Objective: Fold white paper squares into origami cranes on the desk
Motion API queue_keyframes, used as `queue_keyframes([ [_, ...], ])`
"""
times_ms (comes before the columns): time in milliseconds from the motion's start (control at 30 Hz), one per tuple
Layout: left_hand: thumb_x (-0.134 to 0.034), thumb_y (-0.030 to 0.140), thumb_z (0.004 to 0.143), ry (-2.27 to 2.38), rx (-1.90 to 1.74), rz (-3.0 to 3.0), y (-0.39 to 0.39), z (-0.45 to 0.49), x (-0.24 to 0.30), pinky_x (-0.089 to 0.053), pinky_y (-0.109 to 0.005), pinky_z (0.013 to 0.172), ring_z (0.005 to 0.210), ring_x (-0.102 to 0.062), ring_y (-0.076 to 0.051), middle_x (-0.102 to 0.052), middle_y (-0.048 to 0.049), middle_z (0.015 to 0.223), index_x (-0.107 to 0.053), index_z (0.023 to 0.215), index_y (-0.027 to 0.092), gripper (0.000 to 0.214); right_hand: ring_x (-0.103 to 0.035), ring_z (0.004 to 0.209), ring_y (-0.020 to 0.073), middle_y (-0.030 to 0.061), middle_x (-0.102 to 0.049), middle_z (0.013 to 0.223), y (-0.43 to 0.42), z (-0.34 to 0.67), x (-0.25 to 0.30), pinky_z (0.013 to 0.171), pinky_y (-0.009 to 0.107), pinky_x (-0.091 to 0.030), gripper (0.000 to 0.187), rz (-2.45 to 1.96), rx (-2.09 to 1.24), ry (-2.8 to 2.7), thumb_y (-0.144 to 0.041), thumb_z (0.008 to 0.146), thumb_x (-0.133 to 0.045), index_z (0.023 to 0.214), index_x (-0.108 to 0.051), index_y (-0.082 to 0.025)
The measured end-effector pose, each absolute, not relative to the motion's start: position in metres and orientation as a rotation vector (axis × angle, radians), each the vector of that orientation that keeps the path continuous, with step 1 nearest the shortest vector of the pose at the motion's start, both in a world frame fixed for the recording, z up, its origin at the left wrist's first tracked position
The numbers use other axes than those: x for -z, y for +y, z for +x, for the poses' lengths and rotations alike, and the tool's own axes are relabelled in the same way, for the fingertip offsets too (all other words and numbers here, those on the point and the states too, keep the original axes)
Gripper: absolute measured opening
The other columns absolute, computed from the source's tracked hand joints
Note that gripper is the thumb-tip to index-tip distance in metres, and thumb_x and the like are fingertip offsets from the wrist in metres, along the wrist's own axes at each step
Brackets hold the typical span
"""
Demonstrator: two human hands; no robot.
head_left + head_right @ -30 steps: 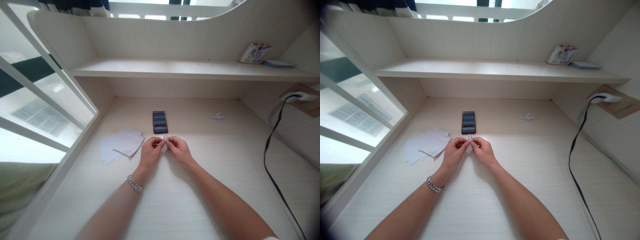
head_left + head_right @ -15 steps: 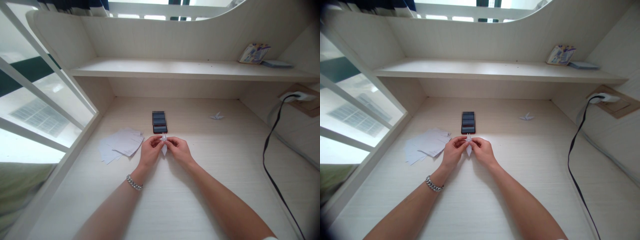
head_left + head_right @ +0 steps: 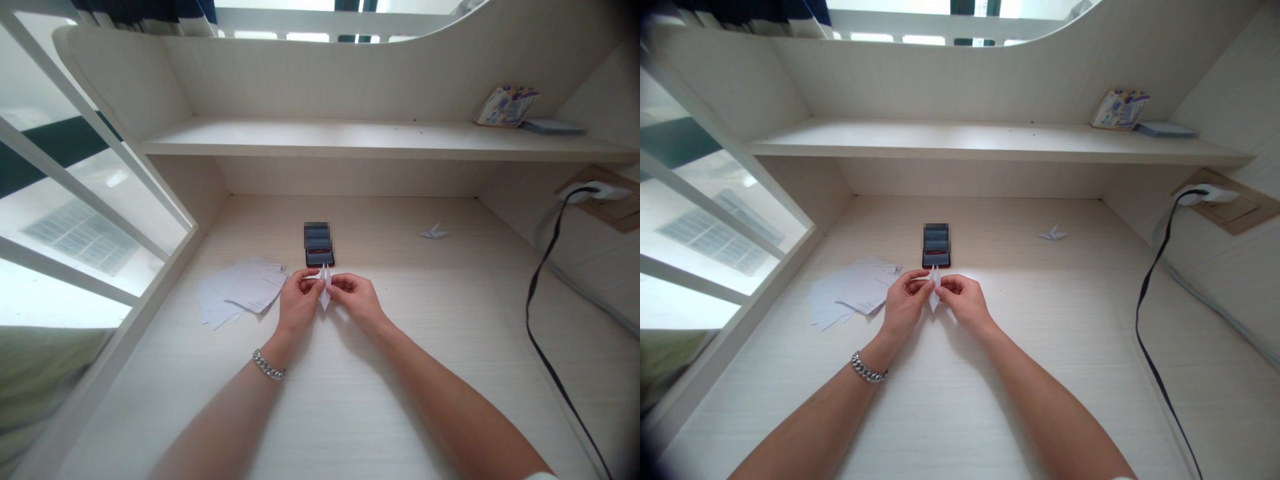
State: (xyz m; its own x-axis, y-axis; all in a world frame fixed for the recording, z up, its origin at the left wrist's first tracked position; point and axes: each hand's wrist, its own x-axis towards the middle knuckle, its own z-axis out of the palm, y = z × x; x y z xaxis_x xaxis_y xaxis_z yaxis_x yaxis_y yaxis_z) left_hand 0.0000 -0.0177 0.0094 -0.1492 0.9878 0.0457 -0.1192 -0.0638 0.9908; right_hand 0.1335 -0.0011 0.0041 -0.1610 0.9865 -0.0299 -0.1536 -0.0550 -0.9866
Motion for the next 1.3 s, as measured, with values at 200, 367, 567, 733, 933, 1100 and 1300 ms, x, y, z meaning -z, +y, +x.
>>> queue_keyframes([
  [200, -0.067, 0.029, 0.071, 1.158, -1.387, 1.111, -0.0183, 0.0014, -0.0109, -0.050, -0.026, 0.069, 0.074, -0.064, -0.014, -0.067, -0.0067, 0.081, -0.056, 0.099, 0.014, 0.034, -0.060, 0.066, 0.0162, 0.0048, -0.067, 0.072, -0.0012, 0.1337, -0.0046, 0.064, 0.030, -0.048, 0.028, -1.009, -1.452, -1.142, -0.035, 0.059, -0.076, 0.077, -0.067, -0.015],
  [367, -0.068, 0.030, 0.071, 1.141, -1.395, 1.129, -0.0214, 0.0037, -0.0147, -0.050, -0.027, 0.068, 0.074, -0.064, -0.015, -0.066, -0.0061, 0.081, -0.053, 0.101, 0.015, 0.037, -0.059, 0.065, 0.0152, 0.0042, -0.066, 0.074, -0.0017, 0.1339, -0.0071, 0.059, 0.028, -0.048, 0.031, -1.048, -1.434, -1.116, -0.040, 0.063, -0.072, 0.081, -0.066, -0.016],
  [567, -0.067, 0.031, 0.071, 1.147, -1.365, 1.144, -0.0248, 0.0072, -0.0173, -0.050, -0.026, 0.067, 0.072, -0.064, -0.014, -0.065, -0.0040, 0.078, -0.052, 0.098, 0.017, 0.034, -0.057, 0.063, 0.0142, 0.0027, -0.064, 0.069, -0.0004, 0.1350, -0.0039, 0.060, 0.027, -0.046, 0.026, -1.058, -1.363, -1.120, -0.040, 0.067, -0.070, 0.076, -0.066, -0.015],
  [733, -0.068, 0.030, 0.070, 1.153, -1.358, 1.129, -0.0248, 0.0077, -0.0166, -0.049, -0.026, 0.066, 0.071, -0.064, -0.014, -0.065, -0.0026, 0.077, -0.052, 0.096, 0.018, 0.033, -0.056, 0.062, 0.0139, 0.0024, -0.062, 0.067, 0.0008, 0.1357, -0.0035, 0.059, 0.027, -0.046, 0.026, -1.037, -1.389, -1.089, -0.039, 0.065, -0.071, 0.072, -0.065, -0.015],
  [933, -0.070, 0.028, 0.067, 1.129, -1.327, 1.095, -0.0250, 0.0076, -0.0161, -0.049, -0.026, 0.065, 0.071, -0.064, -0.015, -0.066, -0.0025, 0.075, -0.052, 0.097, 0.019, 0.036, -0.055, 0.058, 0.0129, 0.0014, -0.061, 0.063, 0.0018, 0.1372, -0.0054, 0.057, 0.027, -0.046, 0.027, -1.046, -1.358, -1.108, -0.041, 0.064, -0.071, 0.069, -0.063, -0.015],
  [1100, -0.068, 0.026, 0.070, 1.086, -1.302, 1.098, -0.0248, 0.0062, -0.0133, -0.048, -0.024, 0.063, 0.069, -0.063, -0.014, -0.066, -0.0024, 0.074, -0.050, 0.099, 0.019, 0.035, -0.060, 0.070, 0.0161, 0.0052, -0.066, 0.078, 0.0027, 0.1389, -0.0063, 0.065, 0.029, -0.047, 0.031, -1.011, -1.363, -1.152, -0.037, 0.062, -0.073, 0.083, -0.065, -0.016],
  [1300, -0.068, 0.026, 0.069, 1.106, -1.258, 1.118, -0.0251, 0.0062, -0.0107, -0.047, -0.023, 0.061, 0.067, -0.063, -0.013, -0.066, -0.0013, 0.071, -0.052, 0.100, 0.019, 0.035, -0.062, 0.070, 0.0182, 0.0069, -0.067, 0.076, 0.0029, 0.1405, -0.0054, 0.065, 0.031, -0.048, 0.036, -1.083, -1.312, -1.195, -0.038, 0.059, -0.075, 0.085, -0.066, -0.014],
])
